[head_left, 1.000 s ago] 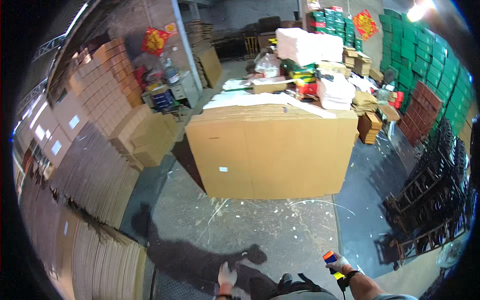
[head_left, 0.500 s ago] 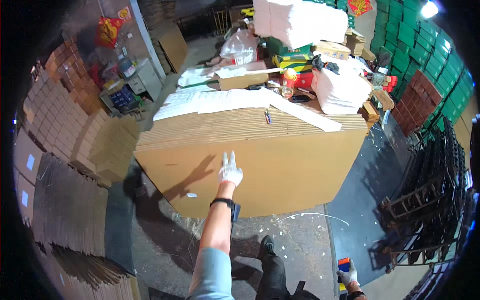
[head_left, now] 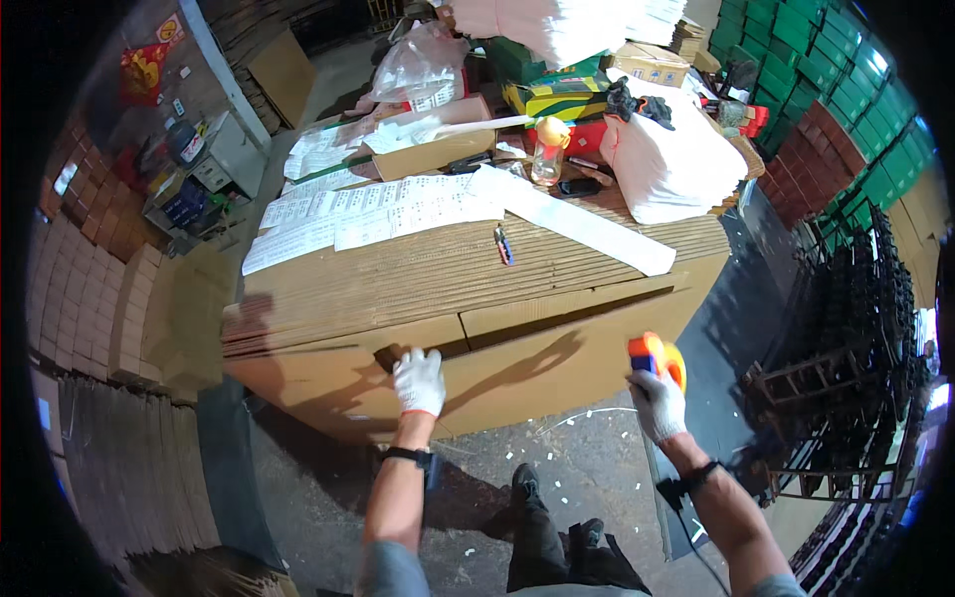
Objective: The recorder assembles a large cardboard carton, tapes it shut, and then packs individual shoe boxes into it after placing shoes and paper inside them.
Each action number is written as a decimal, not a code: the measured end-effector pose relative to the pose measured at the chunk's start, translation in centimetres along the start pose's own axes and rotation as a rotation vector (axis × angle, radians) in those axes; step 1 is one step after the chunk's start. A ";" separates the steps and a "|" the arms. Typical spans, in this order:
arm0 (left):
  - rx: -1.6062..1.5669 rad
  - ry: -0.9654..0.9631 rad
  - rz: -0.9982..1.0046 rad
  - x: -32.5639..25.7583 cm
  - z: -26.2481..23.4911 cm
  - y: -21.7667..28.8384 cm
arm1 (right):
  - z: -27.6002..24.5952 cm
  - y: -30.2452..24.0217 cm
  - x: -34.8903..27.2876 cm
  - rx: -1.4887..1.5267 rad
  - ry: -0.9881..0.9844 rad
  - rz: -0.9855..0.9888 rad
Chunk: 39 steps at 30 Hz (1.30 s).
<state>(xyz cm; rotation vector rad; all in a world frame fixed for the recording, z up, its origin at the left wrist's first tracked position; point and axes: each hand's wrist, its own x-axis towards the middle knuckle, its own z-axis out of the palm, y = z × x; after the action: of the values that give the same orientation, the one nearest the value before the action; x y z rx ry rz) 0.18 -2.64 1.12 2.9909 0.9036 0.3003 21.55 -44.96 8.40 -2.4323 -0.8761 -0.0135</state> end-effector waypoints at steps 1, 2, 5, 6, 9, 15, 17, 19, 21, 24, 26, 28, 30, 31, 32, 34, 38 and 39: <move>-0.043 -0.147 0.021 -0.6 -0.9 -0.3 | 0.3 -1.4 3.0 -0.044 -0.016 -0.014; -0.040 -0.218 0.037 -2.0 -1.1 -2.2 | 0.9 -3.2 5.7 -0.134 -0.054 -0.107; -0.021 -0.425 0.073 -5.0 -2.6 -4.5 | 1.8 -9.3 11.1 -0.464 -0.084 -0.267; -0.022 -0.557 0.116 -6.0 -3.3 -4.2 | 2.8 -8.9 12.4 -0.585 -0.209 -0.275; 0.025 -0.484 0.310 -11.0 -4.8 -1.8 | 2.9 -8.5 13.2 -0.759 -0.285 -0.368; -0.132 -0.350 0.298 -27.6 -10.7 2.7 | 0.7 -6.4 6.5 -0.781 -0.454 -0.448; -0.114 -0.302 0.305 -32.0 -13.9 5.7 | -1.7 -4.4 4.5 -0.747 -0.395 -0.393; -0.073 -0.305 0.272 -36.4 -17.7 9.3 | -4.9 -2.6 1.9 -0.744 -0.353 -0.389; -0.080 -0.275 0.245 -42.0 -19.8 11.6 | -7.0 0.0 -0.8 -0.706 -0.387 -0.327; -0.102 -0.290 0.189 -50.4 -23.5 15.4 | -11.6 4.2 -5.3 -0.743 -0.386 -0.189; -0.111 -0.376 0.113 -57.0 -25.0 16.4 | -14.8 7.3 -9.1 -0.682 -0.363 -0.123; -0.104 -0.451 0.042 -63.0 -26.8 16.9 | -17.6 9.9 -12.8 -0.573 -0.347 0.018; -0.110 -0.470 -0.054 -68.6 -27.6 16.4 | -19.7 12.5 -17.6 -0.533 -0.295 0.066; -0.121 -0.468 -0.130 -72.4 -26.9 15.5 | -19.7 13.9 -20.2 -0.478 -0.254 0.094; -0.116 -0.495 -0.172 -74.6 -26.8 14.8 | -20.4 15.6 -22.9 -0.498 -0.234 0.102; -0.107 -0.518 -0.189 -78.3 -25.7 13.2 | -19.1 19.3 -29.0 -0.282 -0.107 0.191; 0.117 -0.944 -0.054 -82.9 -22.3 6.9 | -18.4 16.0 -36.2 -0.004 0.002 0.221; 0.163 -0.869 0.118 -83.2 -21.4 5.8 | -18.1 14.9 -37.0 0.038 -0.003 0.238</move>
<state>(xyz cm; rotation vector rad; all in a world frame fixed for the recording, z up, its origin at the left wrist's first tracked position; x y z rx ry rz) -68.48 -54.28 7.39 2.8051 0.6500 -1.0301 4.34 -85.24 9.47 -2.4855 -0.5773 0.0941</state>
